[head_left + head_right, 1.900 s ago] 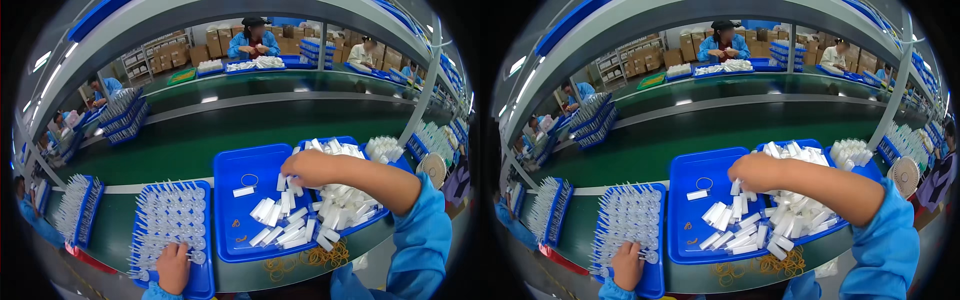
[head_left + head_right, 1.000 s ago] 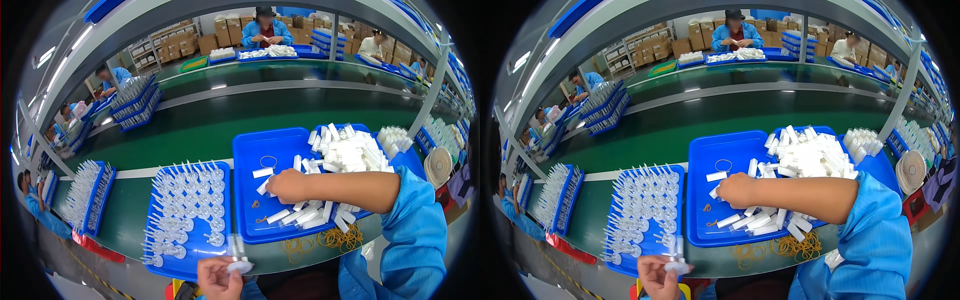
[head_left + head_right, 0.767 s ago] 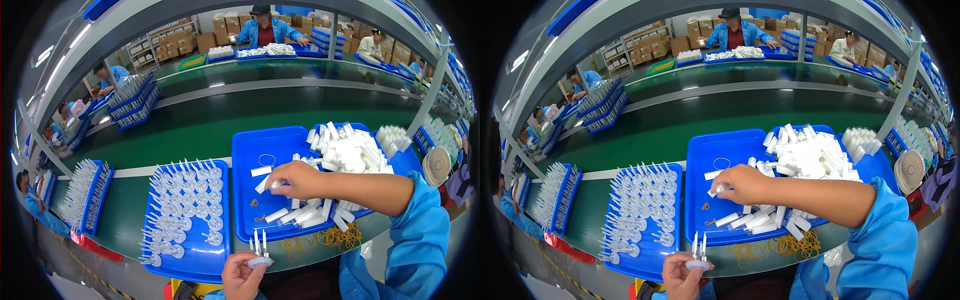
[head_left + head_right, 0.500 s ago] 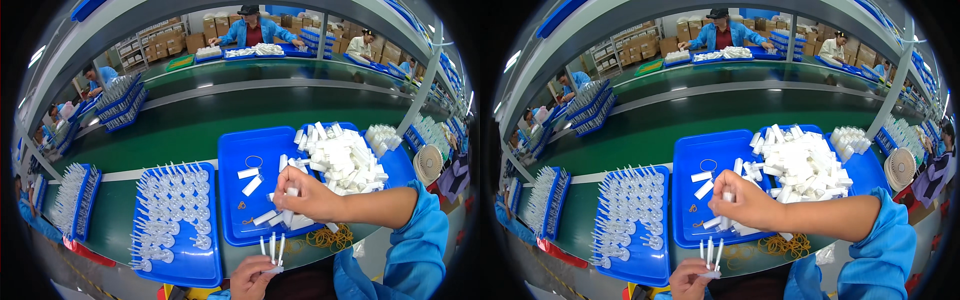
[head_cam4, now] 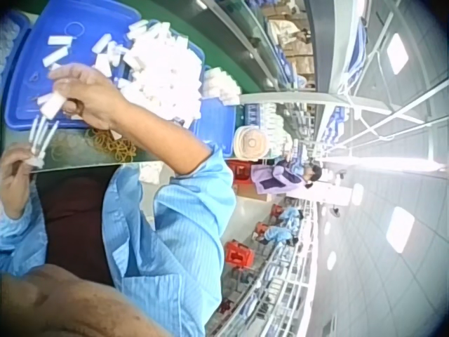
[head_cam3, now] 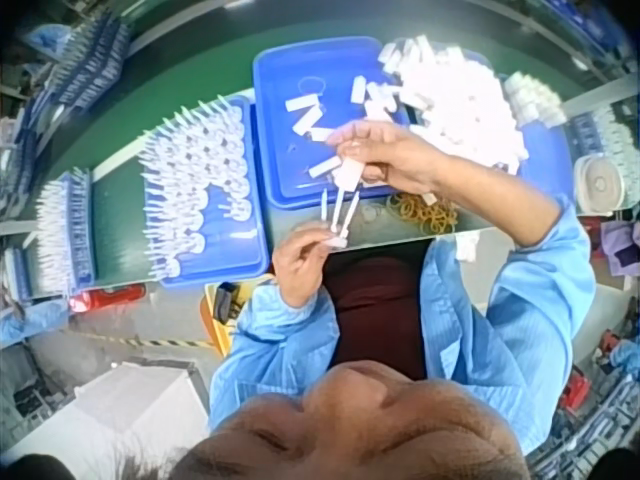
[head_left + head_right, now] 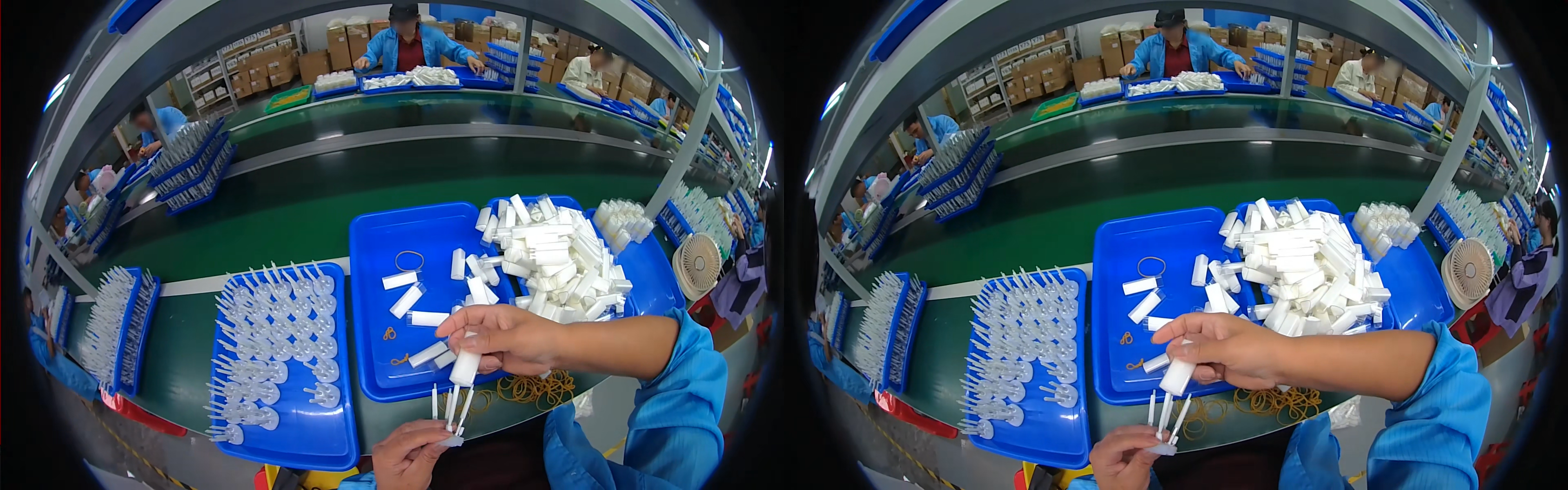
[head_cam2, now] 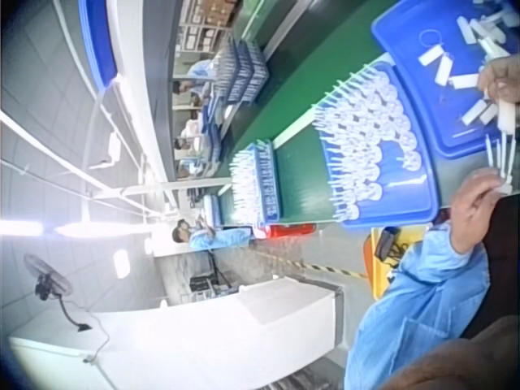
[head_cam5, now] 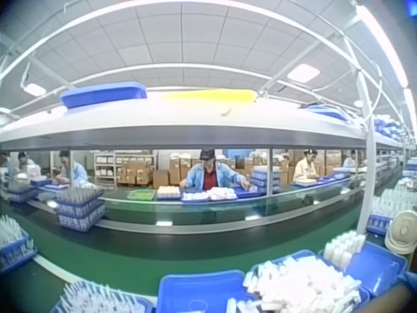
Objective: Assembling small plastic cosmetic spray pump components and placing them into a tray.
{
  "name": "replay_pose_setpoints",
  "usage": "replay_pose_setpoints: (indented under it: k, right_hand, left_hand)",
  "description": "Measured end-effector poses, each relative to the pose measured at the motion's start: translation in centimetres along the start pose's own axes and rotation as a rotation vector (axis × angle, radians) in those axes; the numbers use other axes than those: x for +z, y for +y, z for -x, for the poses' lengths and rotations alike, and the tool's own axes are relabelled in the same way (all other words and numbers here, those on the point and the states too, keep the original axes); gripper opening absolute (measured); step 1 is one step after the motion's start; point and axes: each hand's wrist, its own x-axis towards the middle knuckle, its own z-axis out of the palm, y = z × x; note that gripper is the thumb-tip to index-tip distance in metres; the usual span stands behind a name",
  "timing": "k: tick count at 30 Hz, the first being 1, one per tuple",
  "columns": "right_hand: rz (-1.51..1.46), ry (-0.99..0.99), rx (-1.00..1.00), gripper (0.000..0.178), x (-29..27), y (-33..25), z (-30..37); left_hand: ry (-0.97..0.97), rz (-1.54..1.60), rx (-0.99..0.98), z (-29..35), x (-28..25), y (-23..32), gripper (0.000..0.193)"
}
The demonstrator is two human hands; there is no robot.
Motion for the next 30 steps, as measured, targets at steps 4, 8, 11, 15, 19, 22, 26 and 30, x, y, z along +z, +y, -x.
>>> replay_pose_setpoints:
  k: [4,8,11,15,19,22,26,30]
  right_hand:
    - [0.702,-0.021,-0.120,0.018,0.1,-0.5,0.6]
    - [1.360,-0.054,-0.219,0.017,0.6,-1.6,1.8]
    - [1.089,-0.141,-0.066,0.016,0.1,-1.8,2.1]
    - [1.127,-0.225,-0.176,0.017,-0.1,-1.0,2.5]
    - [1.127,-0.254,-0.237,0.018,0.8,-0.2,2.6]
    - [1.069,-0.298,-0.206,0.018,1.6,1.7,2.7]
    - [1.160,-0.364,-0.276,0.018,3.1,2.1,2.2]
    - [1.118,-0.308,-0.032,0.023,3.8,-0.5,-0.3]
  left_hand:
    - [-0.032,0.044,-0.047,-0.1,0.0,-0.3,0.009]
    - [-0.066,0.017,-0.117,-0.4,0.1,-0.9,0.008]
    - [-0.194,0.006,0.053,0.0,0.0,-0.9,0.007]
    - [-0.209,-0.033,0.138,0.5,-0.1,-1.6,0.006]
    - [-0.062,0.040,0.127,1.1,0.2,-1.8,0.015]
    - [0.021,0.192,0.081,1.6,0.8,-1.6,0.022]
    - [-0.102,-0.034,0.230,1.7,-0.3,-1.9,0.023]
    - [0.025,0.171,0.041,1.9,-0.4,-2.1,0.021]
